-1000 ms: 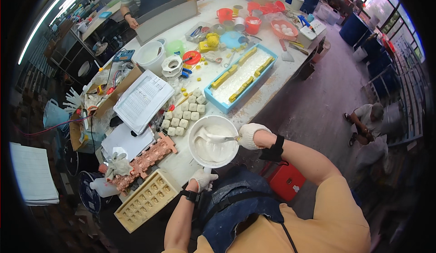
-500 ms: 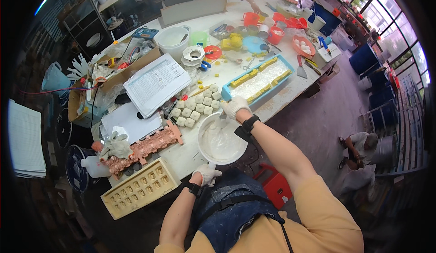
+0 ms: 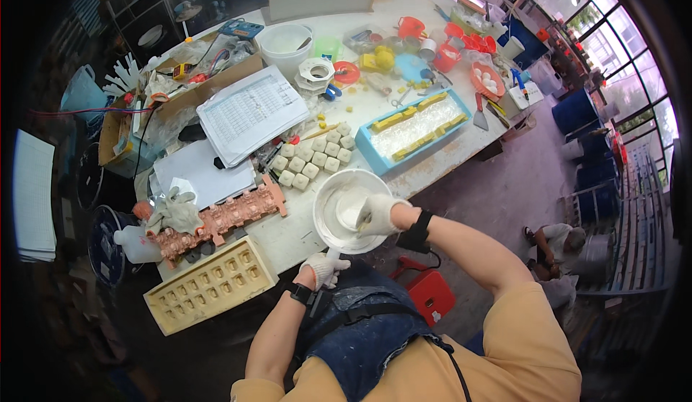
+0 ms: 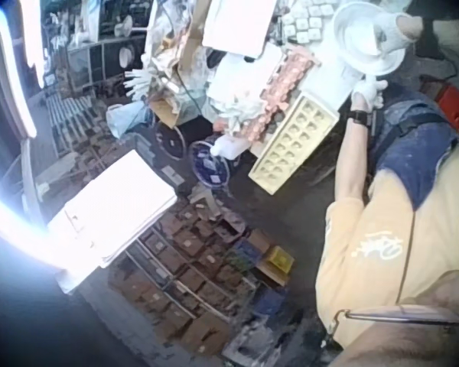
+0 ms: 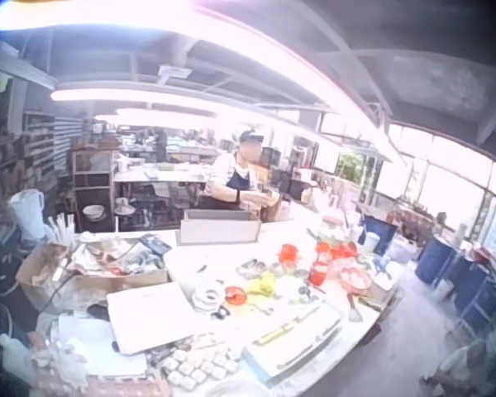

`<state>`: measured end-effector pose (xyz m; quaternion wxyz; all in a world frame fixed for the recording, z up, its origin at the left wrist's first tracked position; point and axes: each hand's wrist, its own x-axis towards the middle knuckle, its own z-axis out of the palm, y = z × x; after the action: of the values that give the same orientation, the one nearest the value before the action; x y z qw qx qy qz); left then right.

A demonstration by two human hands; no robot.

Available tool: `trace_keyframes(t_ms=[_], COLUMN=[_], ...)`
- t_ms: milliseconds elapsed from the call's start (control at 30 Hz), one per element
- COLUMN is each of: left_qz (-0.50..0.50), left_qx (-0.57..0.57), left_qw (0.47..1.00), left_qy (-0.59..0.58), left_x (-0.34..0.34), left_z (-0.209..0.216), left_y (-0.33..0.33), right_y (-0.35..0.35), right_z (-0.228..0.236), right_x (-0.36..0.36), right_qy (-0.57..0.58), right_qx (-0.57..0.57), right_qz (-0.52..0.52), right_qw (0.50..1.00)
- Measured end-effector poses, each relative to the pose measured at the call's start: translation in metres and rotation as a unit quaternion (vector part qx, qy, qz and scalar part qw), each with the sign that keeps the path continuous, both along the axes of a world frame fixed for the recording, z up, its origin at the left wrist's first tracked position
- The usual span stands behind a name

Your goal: Mixing a white substance in a bowl and pouring it into a mold.

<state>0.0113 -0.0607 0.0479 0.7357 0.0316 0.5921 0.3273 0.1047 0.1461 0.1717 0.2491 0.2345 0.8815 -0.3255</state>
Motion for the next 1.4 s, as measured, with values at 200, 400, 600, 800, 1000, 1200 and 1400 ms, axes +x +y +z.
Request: trace_keyframes(t_ms=[200,400,600,800,1000,1200,1400], left_qz=[-0.073,-0.076,0.038,0.026,0.030,0.033,0.024], left_qx=[0.008,0.003,0.001,-0.006,-0.006,0.000,0.000], left_qw=[0.996,0.996,0.999,1.000,0.999,0.999,1.000], left_qy=[0.058,0.054,-0.028,-0.014,-0.015,-0.004,0.017], left_x=[-0.002,0.000,0.001,0.007,0.014,0.013,0.013], left_z=[-0.005,-0.002,-0.002,-0.005,-0.011,-0.012,-0.005], left_y=[0.000,0.004,-0.004,-0.001,0.003,0.003,0.003], right_y=[0.052,0.020,-0.025,0.026,0.045,0.041,0.024], right_z=[0.049,-0.030,-0.034,0.001,0.026,-0.019,-0.002], right_x=[-0.015,-0.042,-0.007,0.038,-0.005,-0.016,-0.054], right_qy=[0.046,0.245,0.174,0.038,0.091,0.064,-0.087], right_qx=[-0.042,0.116,0.113,-0.014,-0.033,0.167,0.288], right_qz=[-0.293,-0.242,-0.038,-0.068,-0.287,0.038,0.106], right_qw=[0.954,0.932,0.978,0.997,0.953,0.983,0.948])
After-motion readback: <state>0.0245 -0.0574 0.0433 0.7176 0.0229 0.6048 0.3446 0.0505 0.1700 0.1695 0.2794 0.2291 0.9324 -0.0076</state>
